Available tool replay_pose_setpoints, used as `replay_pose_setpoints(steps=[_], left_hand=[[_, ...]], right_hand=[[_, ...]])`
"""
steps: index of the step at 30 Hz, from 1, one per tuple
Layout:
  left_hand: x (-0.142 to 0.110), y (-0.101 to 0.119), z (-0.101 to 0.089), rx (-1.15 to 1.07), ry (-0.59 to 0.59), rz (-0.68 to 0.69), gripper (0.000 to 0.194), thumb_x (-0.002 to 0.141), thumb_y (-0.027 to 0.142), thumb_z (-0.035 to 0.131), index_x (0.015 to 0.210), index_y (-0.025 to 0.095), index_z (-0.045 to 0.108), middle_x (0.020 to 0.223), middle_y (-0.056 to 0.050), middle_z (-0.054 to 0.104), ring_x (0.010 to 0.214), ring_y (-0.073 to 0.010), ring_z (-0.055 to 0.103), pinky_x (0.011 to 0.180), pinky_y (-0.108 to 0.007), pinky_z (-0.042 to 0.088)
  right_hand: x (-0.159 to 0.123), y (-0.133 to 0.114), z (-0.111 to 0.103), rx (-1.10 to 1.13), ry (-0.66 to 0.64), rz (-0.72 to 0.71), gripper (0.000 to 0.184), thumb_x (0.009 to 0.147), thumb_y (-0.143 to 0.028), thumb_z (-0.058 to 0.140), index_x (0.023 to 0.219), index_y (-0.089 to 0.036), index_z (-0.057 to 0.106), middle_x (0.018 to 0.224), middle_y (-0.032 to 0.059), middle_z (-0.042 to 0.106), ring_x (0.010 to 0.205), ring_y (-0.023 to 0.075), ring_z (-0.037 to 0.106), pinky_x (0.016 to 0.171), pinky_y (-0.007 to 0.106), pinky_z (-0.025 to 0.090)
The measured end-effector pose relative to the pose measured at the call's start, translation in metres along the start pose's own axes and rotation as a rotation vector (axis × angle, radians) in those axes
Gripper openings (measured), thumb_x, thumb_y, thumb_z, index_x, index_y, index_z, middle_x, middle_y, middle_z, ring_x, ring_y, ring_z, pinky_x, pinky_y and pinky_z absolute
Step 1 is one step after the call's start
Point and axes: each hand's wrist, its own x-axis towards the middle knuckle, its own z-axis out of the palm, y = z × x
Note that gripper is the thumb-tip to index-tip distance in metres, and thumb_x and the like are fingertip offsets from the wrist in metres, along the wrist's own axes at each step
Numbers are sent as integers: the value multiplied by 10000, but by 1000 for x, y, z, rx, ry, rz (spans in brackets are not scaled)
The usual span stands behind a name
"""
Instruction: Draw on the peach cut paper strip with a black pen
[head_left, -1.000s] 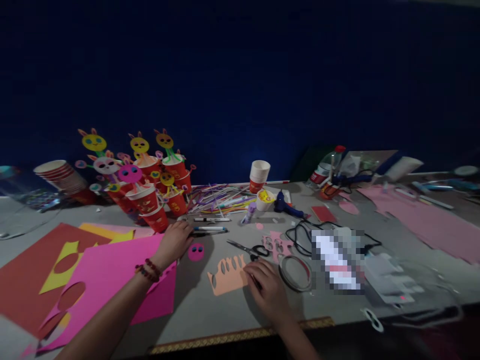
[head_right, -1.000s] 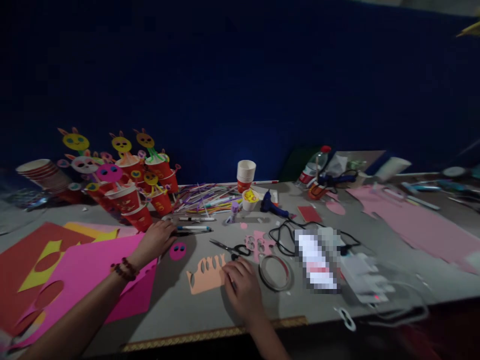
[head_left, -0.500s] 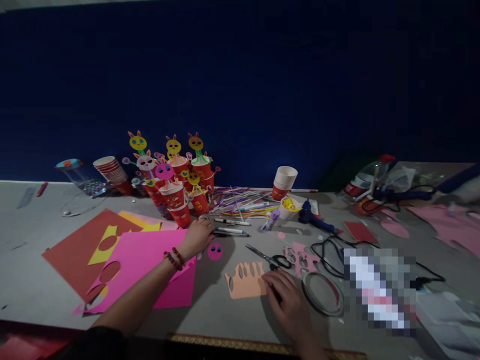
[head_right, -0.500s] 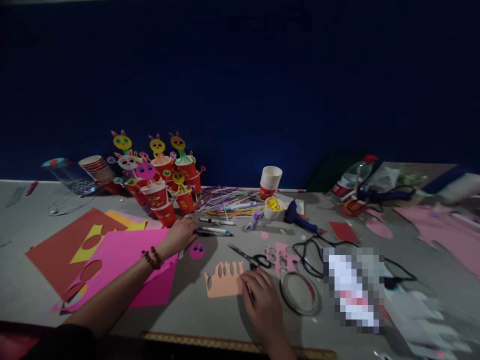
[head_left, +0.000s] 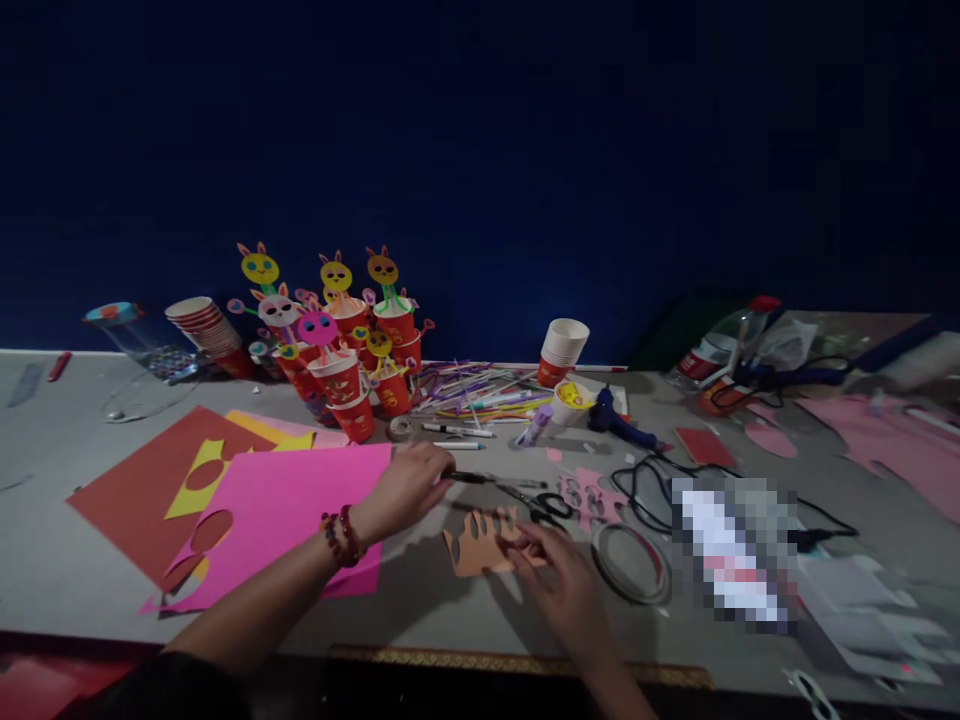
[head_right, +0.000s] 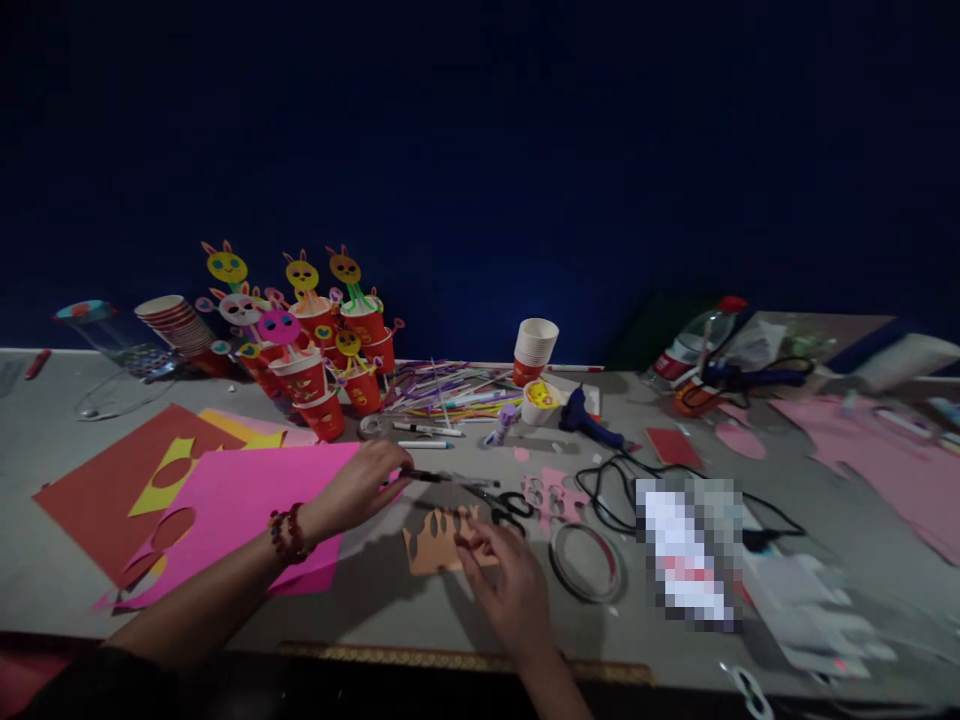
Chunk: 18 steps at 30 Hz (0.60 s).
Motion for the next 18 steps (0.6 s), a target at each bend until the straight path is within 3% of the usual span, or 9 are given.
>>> replay_pose_setpoints(steps=[4,9,14,18], left_hand=[[-9,40,-5,-130,-64,182,103,992,253,482,1027,197,561,984,-64,646,974,-217,582,892,-351,424],[-14,56,3,-177,-124,153,113,987,207,470,1050,178,559,989,-76,654,931,-220,596,824,-341,454],[-39,67,5,-248,-222,184,87,988,212,495,1035,187,563,959,-49,683,895,-212,626,838,-348,432],[-62,84,-2,-443,-300,180,92,997,234,470,1025,202,552,958,-32,689,878,-196,635,822,-319,431]], right_hand=[[11,-18,14,378,29,248,300,936,-442,562,1086,-204,665,803,30,697,536,138,602,477,243,506],[18,-25,24,501,76,322,302,936,-458,559,822,-209,684,639,-4,614,521,128,540,473,225,456],[-3,-32,-1,475,-109,350,397,955,-480,522,757,-199,719,512,-21,603,379,92,450,394,208,370],[-20,-52,-23,378,-115,206,390,966,-433,536,718,-221,749,487,-33,625,354,79,453,494,232,464]])
